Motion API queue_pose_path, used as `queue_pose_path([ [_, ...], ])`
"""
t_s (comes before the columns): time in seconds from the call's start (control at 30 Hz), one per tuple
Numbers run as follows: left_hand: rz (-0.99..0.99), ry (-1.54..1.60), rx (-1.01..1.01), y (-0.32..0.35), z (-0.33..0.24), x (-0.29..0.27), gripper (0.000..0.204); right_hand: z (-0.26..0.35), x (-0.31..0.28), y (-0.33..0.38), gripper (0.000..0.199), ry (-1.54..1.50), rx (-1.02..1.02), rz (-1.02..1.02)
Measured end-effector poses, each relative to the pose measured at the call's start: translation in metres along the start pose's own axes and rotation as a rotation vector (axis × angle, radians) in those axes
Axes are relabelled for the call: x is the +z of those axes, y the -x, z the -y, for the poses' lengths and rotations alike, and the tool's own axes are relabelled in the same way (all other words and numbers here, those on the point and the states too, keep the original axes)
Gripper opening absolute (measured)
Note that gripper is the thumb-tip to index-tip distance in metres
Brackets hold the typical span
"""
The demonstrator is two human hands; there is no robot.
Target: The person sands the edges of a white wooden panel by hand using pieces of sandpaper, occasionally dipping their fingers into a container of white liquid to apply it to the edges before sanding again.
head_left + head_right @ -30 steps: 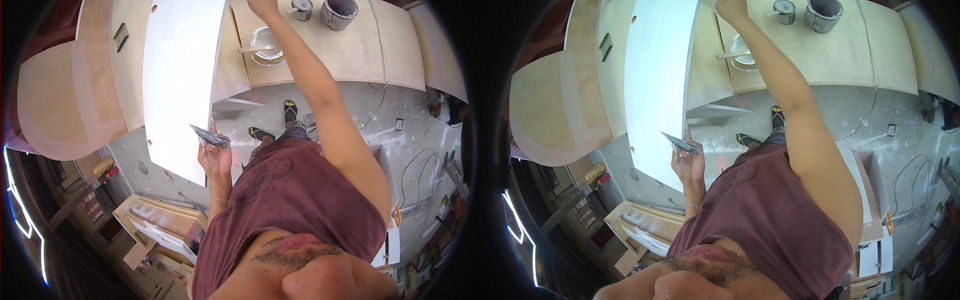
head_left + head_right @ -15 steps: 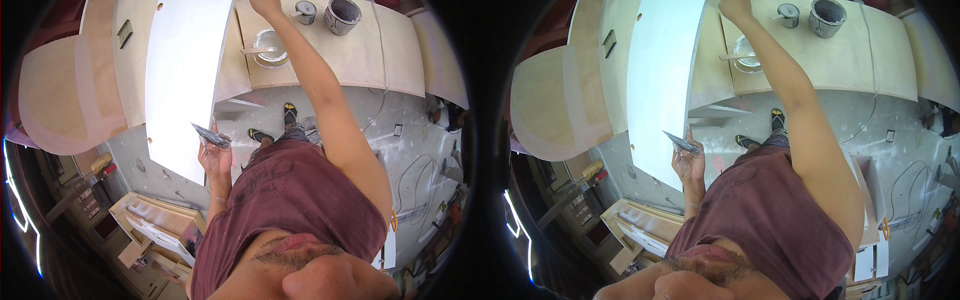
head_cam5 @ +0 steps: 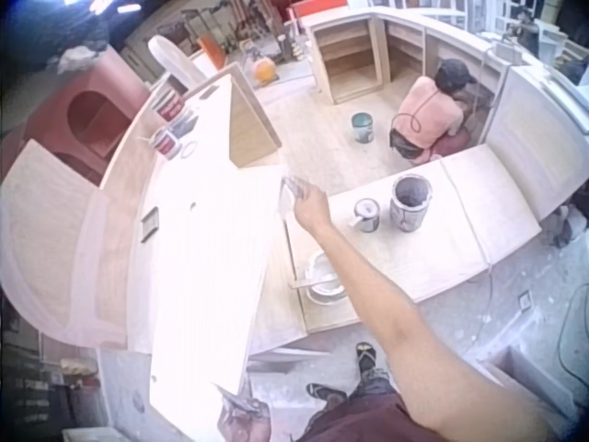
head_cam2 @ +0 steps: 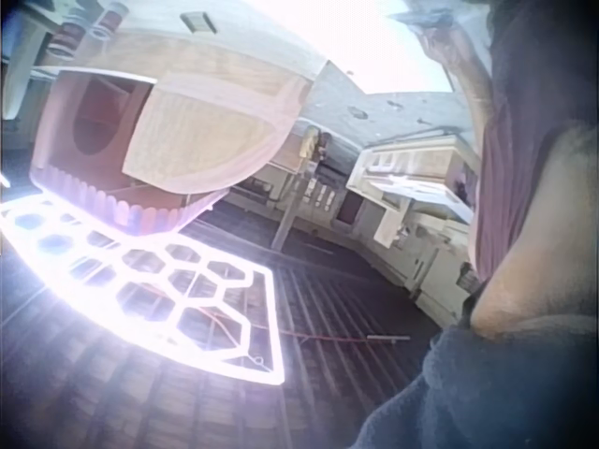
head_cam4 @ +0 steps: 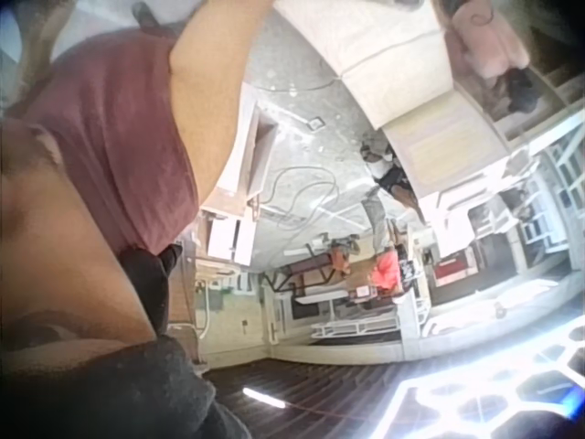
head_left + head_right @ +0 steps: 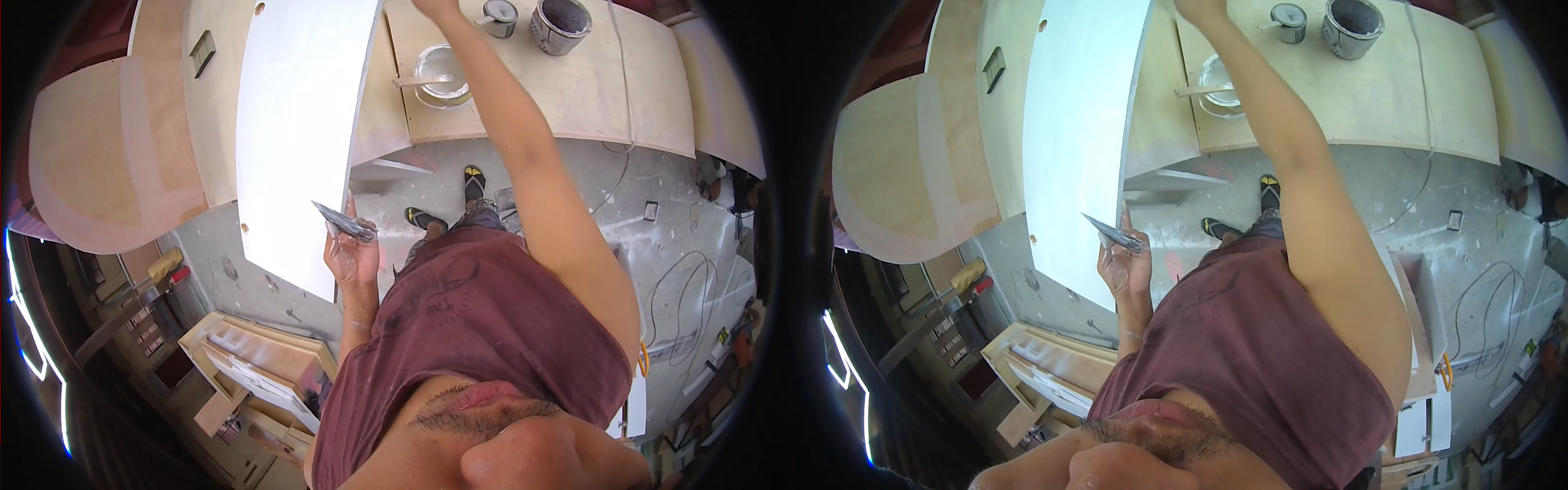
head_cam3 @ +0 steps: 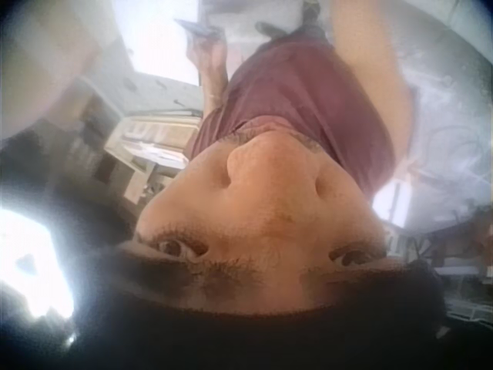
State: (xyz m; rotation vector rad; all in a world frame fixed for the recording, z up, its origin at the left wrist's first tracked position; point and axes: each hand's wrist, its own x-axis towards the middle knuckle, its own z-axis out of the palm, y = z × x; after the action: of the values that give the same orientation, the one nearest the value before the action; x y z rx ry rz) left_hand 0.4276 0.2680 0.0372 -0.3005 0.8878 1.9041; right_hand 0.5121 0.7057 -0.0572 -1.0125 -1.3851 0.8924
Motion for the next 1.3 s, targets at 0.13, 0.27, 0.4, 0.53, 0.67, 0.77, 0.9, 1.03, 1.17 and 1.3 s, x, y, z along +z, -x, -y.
queue_pose_path([
  [0.13, 0.003, 0.02, -0.007, -0.002, -0.003, -0.002, 0.047, 0.032, -0.002, 0.076, 0.031, 0.039, 0.055, 0.016],
  [0.27, 0.015, 0.032, -0.009, -0.002, -0.002, 0.0, 0.045, 0.036, -0.004, 0.131, 0.033, -0.045, 0.108, 0.139],
  [0.4, -0.051, -0.012, 0.033, 0.002, -0.004, 0.0, 0.032, 0.045, -0.015, 0.094, 0.036, 0.079, 0.205, 0.134],
  [0.53, -0.037, -0.029, 0.015, -0.004, 0.001, 0.009, 0.031, 0.011, -0.009, 0.047, 0.034, 0.01, 0.101, 0.014],
  [0.67, 0.009, 0.046, -0.022, -0.002, -0.006, -0.003, 0.031, 0.056, 0.002, 0.101, 0.035, -0.047, 0.155, 0.07],
  [0.77, -0.001, 0.049, -0.026, -0.002, -0.006, -0.005, 0.032, 0.076, -0.003, 0.159, 0.04, 0.021, 0.157, 0.151],
  [0.9, 0.007, 0.025, -0.031, -0.001, -0.004, 0.007, 0.031, 0.109, -0.009, 0.222, 0.044, -0.024, 0.152, 0.199],
  [1.03, -0.041, -0.156, -0.096, 0.006, -0.007, 0.004, 0.031, 0.127, -0.038, 0.238, 0.038, -0.075, 0.233, 0.395],
  [1.17, 0.001, -0.41, -0.015, 0.016, -0.002, 0.005, 0.027, 0.15, -0.065, 0.24, 0.042, -0.494, 0.626, 0.327],
  [1.3, -0.038, -0.494, 0.231, -0.009, 0.008, 0.05, 0.023, 0.185, -0.074, 0.253, 0.038, -0.593, 0.651, 0.312],
])
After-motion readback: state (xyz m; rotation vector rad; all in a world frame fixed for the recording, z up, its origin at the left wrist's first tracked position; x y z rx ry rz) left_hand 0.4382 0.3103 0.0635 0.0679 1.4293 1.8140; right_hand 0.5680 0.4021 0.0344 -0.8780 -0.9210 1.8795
